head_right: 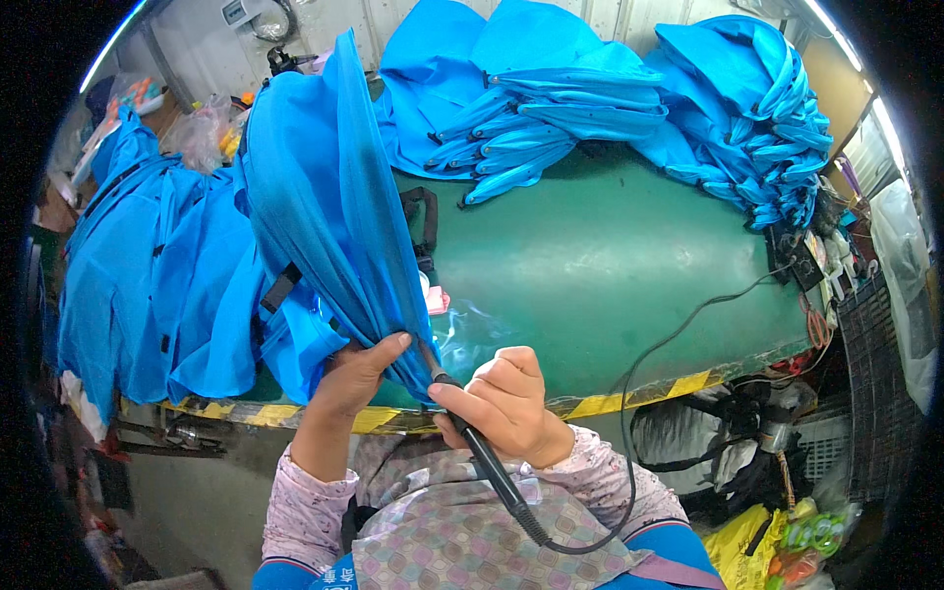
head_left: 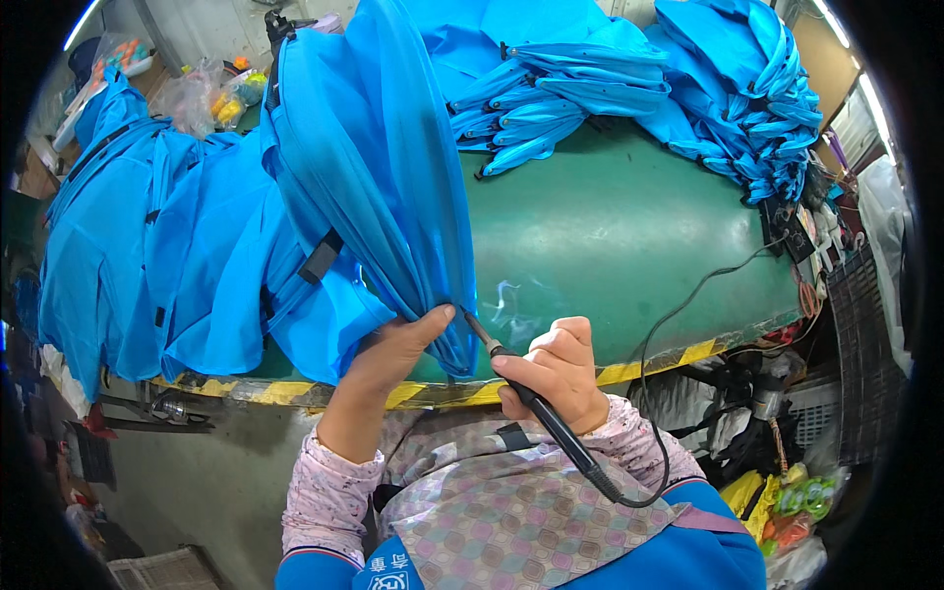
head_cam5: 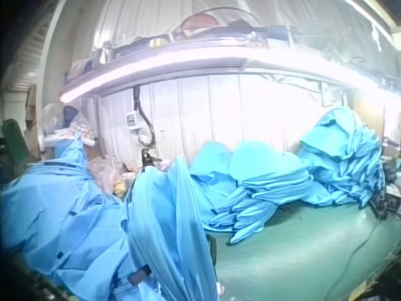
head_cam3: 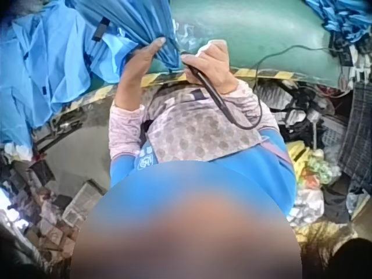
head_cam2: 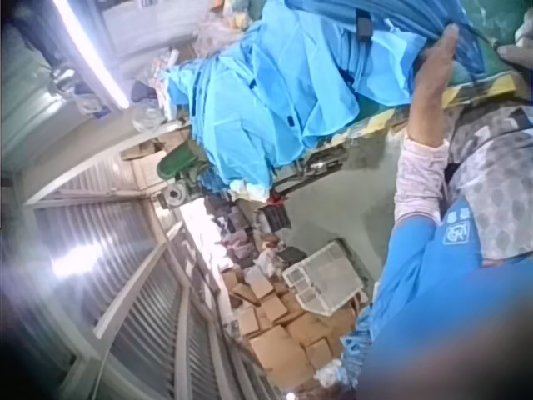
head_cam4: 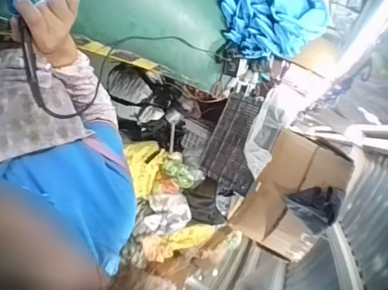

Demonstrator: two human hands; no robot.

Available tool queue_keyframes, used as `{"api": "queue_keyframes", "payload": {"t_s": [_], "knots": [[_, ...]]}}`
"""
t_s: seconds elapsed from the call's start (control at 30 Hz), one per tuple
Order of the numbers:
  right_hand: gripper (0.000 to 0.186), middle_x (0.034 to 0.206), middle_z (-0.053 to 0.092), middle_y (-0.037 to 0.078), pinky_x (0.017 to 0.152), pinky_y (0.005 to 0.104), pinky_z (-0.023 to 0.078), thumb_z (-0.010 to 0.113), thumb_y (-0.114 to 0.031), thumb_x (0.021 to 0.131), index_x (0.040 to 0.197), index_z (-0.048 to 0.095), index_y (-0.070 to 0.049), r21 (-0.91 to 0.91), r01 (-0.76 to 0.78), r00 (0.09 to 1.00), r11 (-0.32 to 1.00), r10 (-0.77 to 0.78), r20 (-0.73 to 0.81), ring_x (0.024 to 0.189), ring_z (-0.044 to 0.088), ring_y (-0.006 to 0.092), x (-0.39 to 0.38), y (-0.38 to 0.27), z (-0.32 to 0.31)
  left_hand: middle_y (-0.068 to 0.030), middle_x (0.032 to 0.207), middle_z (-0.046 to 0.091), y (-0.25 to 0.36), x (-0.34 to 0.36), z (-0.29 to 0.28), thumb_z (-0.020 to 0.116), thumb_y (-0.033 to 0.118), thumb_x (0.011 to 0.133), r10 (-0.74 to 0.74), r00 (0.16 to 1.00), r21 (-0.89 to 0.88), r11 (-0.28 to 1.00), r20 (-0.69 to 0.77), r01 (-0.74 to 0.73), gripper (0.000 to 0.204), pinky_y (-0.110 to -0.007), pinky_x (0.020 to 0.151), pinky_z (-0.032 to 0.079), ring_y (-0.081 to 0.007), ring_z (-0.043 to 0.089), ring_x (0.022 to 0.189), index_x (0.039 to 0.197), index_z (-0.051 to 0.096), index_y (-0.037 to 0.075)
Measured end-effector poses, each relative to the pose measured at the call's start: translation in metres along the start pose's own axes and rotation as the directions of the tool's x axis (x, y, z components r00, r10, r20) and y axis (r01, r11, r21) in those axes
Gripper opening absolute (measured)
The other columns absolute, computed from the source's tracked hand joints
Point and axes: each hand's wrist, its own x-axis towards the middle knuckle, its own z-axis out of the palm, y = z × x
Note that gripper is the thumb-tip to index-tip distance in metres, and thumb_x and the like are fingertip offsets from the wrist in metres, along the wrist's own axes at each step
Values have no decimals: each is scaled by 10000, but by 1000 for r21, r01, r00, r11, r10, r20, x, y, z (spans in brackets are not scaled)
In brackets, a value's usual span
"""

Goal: The person uses a handheld heat-sealing tool to stitch the seams of blue fabric bags. They pick up a bag, align the edges, and run the tool along the seam to fuse the material, then place the finished bag on a stack.

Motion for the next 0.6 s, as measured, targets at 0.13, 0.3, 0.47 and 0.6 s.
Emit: {"api": "queue_keyframes", "payload": {"t_s": [0.13, 0.3, 0.47, 0.6], "knots": [[284, 625, 490, -33, 655, 344, 359, 736, -151, 765, 1030, 679, -67, -37, 42, 999, 998, -41, 10, 597, 467, 160, 3, 5, 6, -107, 1285, 606, 5, -2, 5, 751, 130, 861, -6, 1000, 35, 999, -11, 7, 567, -373, 993, 504, -230, 608, 1138, 1361, 507, 23], [290, 651, 543, -11, 642, 355, 351, 753, -168, 782, 1037, 670, -56, 163, -176, 983, 971, 181, -19, 606, 478, 194, 10, 13, 2, -108, 1284, 611, 0, 0, -1, 753, 98, 852, 20, 998, 48, 999, -54, -18, 575, -382, 995, 508, -237, 614, 1142, 1364, 501, 20], [272, 905, 699, 118, 792, 405, 445, 660, -65, 908, 1166, 577, -52, 100, -167, 975, 981, 179, -133, 802, 556, 246, 24, 19, 17, -105, 1293, 601, 10, -10, 6, 790, 206, 852, 90, 995, 31, 996, -37, -89, 608, -359, 1019, 474, -212, 593, 1158, 1359, 510, 21], [503, 1392, 510, 255, 1048, 482, 400, 700, -15, 839, 1290, 490, -88, 93, -68, 989, 993, 79, -126, 1274, 492, 408, 57, 49, 53, -95, 1252, 629, -3, -17, 1, 780, 252, 867, 106, 978, 92, 992, -179, -91, 524, -356, 987, 476, -215, 605, 1109, 1291, 575, 21]]}}
